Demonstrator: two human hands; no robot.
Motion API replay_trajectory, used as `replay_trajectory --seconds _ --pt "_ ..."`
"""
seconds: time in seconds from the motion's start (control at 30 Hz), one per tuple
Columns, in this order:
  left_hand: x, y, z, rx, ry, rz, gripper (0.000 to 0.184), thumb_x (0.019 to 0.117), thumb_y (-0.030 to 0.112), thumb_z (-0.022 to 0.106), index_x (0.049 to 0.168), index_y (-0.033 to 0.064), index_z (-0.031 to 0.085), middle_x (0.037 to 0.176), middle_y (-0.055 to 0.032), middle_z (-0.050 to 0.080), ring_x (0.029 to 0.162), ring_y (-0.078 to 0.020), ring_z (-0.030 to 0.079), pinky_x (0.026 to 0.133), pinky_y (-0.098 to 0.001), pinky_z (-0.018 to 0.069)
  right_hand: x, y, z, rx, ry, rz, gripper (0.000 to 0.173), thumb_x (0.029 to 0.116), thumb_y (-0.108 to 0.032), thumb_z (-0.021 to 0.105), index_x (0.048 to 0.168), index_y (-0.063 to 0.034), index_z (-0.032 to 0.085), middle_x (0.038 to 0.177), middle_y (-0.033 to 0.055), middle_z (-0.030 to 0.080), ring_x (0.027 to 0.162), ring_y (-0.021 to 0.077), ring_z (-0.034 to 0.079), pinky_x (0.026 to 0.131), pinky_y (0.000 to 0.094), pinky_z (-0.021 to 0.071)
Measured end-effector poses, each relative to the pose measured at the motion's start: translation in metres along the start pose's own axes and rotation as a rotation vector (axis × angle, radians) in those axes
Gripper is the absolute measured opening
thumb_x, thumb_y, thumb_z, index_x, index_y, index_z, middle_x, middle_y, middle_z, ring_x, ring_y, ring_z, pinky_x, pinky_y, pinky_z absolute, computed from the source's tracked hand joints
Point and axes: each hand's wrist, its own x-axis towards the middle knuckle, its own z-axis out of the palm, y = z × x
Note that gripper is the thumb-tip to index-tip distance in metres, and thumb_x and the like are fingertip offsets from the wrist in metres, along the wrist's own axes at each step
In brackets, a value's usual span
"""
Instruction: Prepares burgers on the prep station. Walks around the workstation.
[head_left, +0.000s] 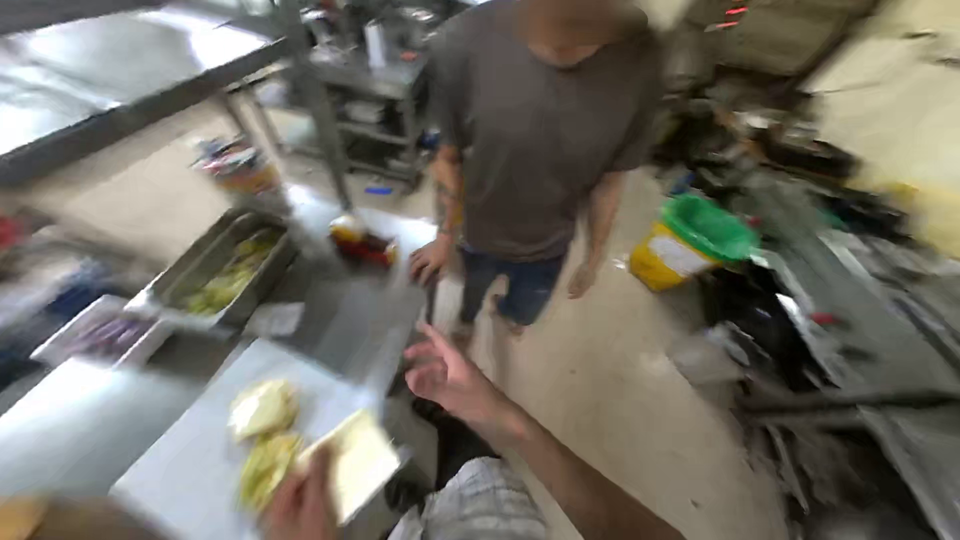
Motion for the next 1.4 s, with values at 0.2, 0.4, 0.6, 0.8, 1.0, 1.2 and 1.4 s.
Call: replay_trajectory --seconds 0.2,0.4,0.6,0.8,1.0,1.2,1.4 --pt "-0.011 -0.008 -0.008 -0.048 0.1 -0.002 0.026 0.1025 0.024 0.06 0.092 0.0057 0.075 0.07 0.0012 0.072 0.058 -0.0065 0.068 0.054 -0.0265 0.0593 0.012 0.044 0.08 0.199 -0.236 0.131 0.025 0.1046 -0.018 0.055 0.112 -0.0006 0.071 0.095 0.0061 0.073 0.082 0.0131 0.068 0.074 0.0325 0.0591" --pt "-0.023 -0.016 -0.007 -0.201 0.368 -0.155 0.023 0.1024 0.015 0.059 0.089 0.0028 0.073 0.067 0.0002 0.07 0.055 -0.0057 0.066 0.05 -0.0218 0.056 0.029 0.054 0.11 0.14 -0.268 0.157 0.024 0.105 -0.02 0.054 0.103 -0.0016 0.069 0.065 -0.0026 0.056 0.048 0.0049 0.045 0.044 0.0221 0.0401" --pt "-0.011 -0.049 0.016 -0.255 0.383 -0.433 0.03 0.1024 0.029 0.06 0.104 0.0005 0.071 0.081 -0.0058 0.07 0.07 -0.0148 0.068 0.065 -0.0341 0.0596 0.059 0.038 0.136 0.33 -0.481 0.371 0.032 0.1102 -0.023 0.041 0.119 -0.0037 0.064 0.068 0.0 0.052 0.05 0.0065 0.046 0.046 0.023 0.044" --pt "0.009 -0.026 0.025 -0.495 0.327 -0.46 0.056 0.1107 0.039 0.03 0.144 -0.0006 0.052 0.129 -0.012 0.068 0.118 -0.0209 0.066 0.1 -0.0409 0.055 0.099 0.039 0.149 0.275 -0.654 0.279 0.031 0.1083 -0.02 0.04 0.122 -0.0052 0.063 0.064 -0.0034 0.047 0.048 0.0044 0.042 0.045 0.0209 0.0406" --pt "0.021 -0.003 0.031 -0.944 0.382 -0.442 0.051 0.1053 0.027 0.056 0.145 -0.0025 0.041 0.125 -0.0128 0.066 0.112 -0.0206 0.067 0.099 -0.0399 0.0568 0.11 0.048 0.166 0.171 -0.965 0.203 0.031 0.1073 -0.019 0.045 0.133 -0.0074 0.059 0.09 0.0085 0.066 0.076 0.0153 0.064 0.069 0.0331 0.0573" --pt "0.014 -0.039 -0.002 -0.955 0.357 -0.397 0.034 0.104 0.014 0.056 0.134 -0.0019 0.053 0.117 -0.0104 0.07 0.105 -0.0196 0.069 0.092 -0.0388 0.0591 0.111 0.04 0.192 0.027 -0.9 0.042 0.028 0.1054 -0.016 0.049 0.129 -0.004 0.059 0.085 0.0082 0.069 0.069 0.0153 0.065 0.062 0.0315 0.0565" --pt "0.005 -0.082 -0.072 -0.698 0.239 -0.343 0.04 0.1053 0.017 0.05 0.143 0.0031 0.053 0.123 -0.0099 0.069 0.106 -0.0157 0.068 0.092 -0.0348 0.0578 0.087 0.027 0.24 -0.123 -0.713 -0.156 0.026 0.1054 -0.017 0.051 0.126 -0.0069 0.062 0.074 0.0001 0.064 0.053 0.006 0.052 0.047 0.0225 0.0454"
